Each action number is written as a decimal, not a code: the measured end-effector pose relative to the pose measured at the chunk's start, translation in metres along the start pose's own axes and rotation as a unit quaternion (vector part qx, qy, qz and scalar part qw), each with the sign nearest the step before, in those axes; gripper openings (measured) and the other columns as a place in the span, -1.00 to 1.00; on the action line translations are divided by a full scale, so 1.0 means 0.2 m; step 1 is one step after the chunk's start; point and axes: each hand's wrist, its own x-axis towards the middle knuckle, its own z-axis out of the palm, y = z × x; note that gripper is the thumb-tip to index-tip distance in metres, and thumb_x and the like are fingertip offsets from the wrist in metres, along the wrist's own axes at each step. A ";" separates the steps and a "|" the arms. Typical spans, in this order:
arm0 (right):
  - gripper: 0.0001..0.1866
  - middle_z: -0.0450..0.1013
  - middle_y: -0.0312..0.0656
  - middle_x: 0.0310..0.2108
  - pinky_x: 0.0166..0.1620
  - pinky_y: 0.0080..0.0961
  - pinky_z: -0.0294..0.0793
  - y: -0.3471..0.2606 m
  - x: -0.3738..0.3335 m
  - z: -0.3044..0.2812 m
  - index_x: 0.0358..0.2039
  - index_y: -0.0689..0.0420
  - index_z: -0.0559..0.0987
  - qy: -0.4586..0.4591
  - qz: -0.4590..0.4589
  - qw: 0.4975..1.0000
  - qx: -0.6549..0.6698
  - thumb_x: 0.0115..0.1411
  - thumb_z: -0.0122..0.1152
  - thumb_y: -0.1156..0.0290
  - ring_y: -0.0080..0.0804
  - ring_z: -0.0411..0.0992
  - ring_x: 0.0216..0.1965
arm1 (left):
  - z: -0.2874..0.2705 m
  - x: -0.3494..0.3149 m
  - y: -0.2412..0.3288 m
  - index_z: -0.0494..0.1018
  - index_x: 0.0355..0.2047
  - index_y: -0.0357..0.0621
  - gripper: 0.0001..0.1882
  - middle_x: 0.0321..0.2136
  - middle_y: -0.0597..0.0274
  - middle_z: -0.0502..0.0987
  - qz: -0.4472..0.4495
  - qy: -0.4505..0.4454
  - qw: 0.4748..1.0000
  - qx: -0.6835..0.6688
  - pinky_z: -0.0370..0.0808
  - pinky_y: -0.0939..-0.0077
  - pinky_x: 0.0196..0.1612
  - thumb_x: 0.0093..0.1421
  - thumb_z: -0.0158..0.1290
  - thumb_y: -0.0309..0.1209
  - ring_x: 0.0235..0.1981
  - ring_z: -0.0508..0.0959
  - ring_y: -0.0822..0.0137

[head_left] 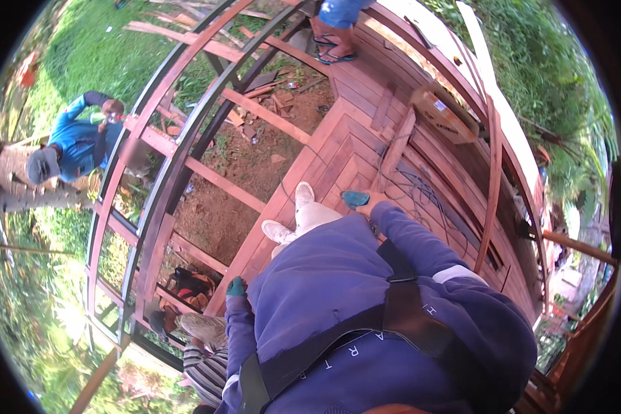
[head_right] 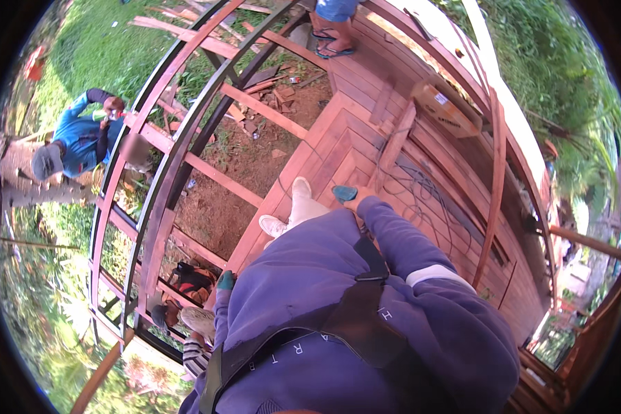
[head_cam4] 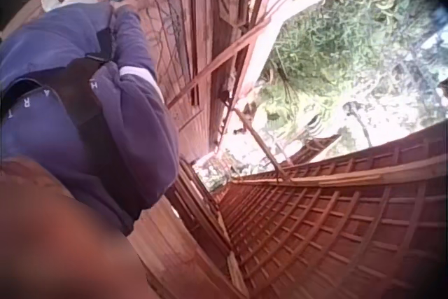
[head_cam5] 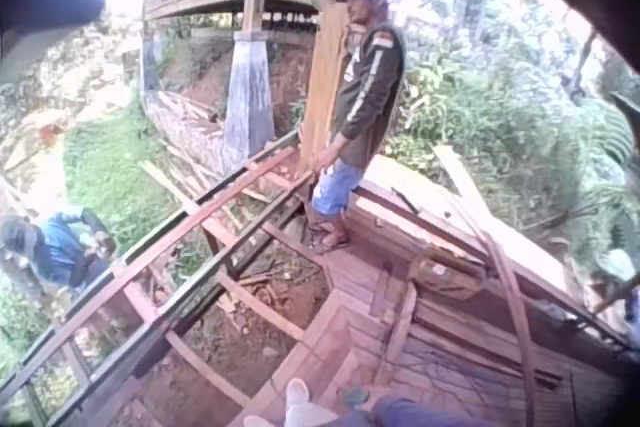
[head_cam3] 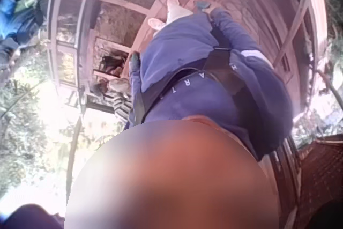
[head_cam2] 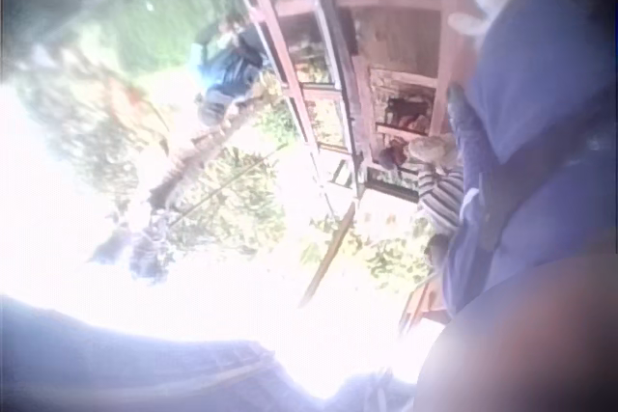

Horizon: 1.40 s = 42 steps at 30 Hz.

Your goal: The person uses a cordless drill to fasten wooden planks onto a wooden frame structure. They position the planks, apply glue, and secure them with screws while other workers assist nearby.

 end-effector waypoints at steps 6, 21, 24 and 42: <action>-0.38 0.64 0.03 -0.02 0.18 -0.24 0.52 0.17 -0.21 0.28 0.03 0.07 0.66 0.027 0.138 0.975 0.172 -0.04 0.53 0.08 -0.03 0.59 0.06 | -0.22 0.12 0.20 0.61 -0.45 -0.12 -0.65 -0.56 0.24 0.55 0.090 -0.067 0.960 0.257 0.43 0.35 -0.50 0.25 0.07 -0.11 -0.60 0.49 0.31; -0.29 0.64 -0.03 -0.03 0.11 -0.25 0.61 0.95 0.96 0.34 0.00 0.01 0.69 -0.214 0.179 0.957 -0.076 -0.15 0.52 -0.10 -0.11 0.62 0.01 | 0.40 1.00 1.51 0.46 0.14 -0.39 -0.42 -0.08 0.02 0.63 0.186 0.205 0.910 0.310 0.54 0.28 -0.03 0.28 0.22 -0.17 -0.11 0.59 0.23; -0.30 0.67 0.00 -0.09 0.05 -0.26 0.64 1.02 1.39 0.38 -0.08 0.05 0.73 -0.221 0.129 0.954 -0.159 -0.18 0.53 -0.14 -0.12 0.65 -0.06 | 0.65 1.10 1.84 0.37 0.30 -0.36 -0.32 0.21 -0.22 0.50 0.249 0.275 0.780 0.503 0.45 0.19 0.26 0.32 0.18 -0.14 0.23 0.53 -0.01; -0.27 0.67 -0.02 -0.08 0.01 -0.16 0.60 1.55 2.86 0.31 -0.14 0.09 0.78 -0.394 0.059 0.886 -0.238 -0.30 0.55 -0.14 -0.10 0.63 -0.06 | 1.55 2.25 2.63 0.29 0.32 -0.15 -0.03 0.14 -0.16 0.47 0.419 0.375 0.600 0.569 0.46 -0.08 0.17 -0.01 0.40 0.03 0.13 0.50 -0.24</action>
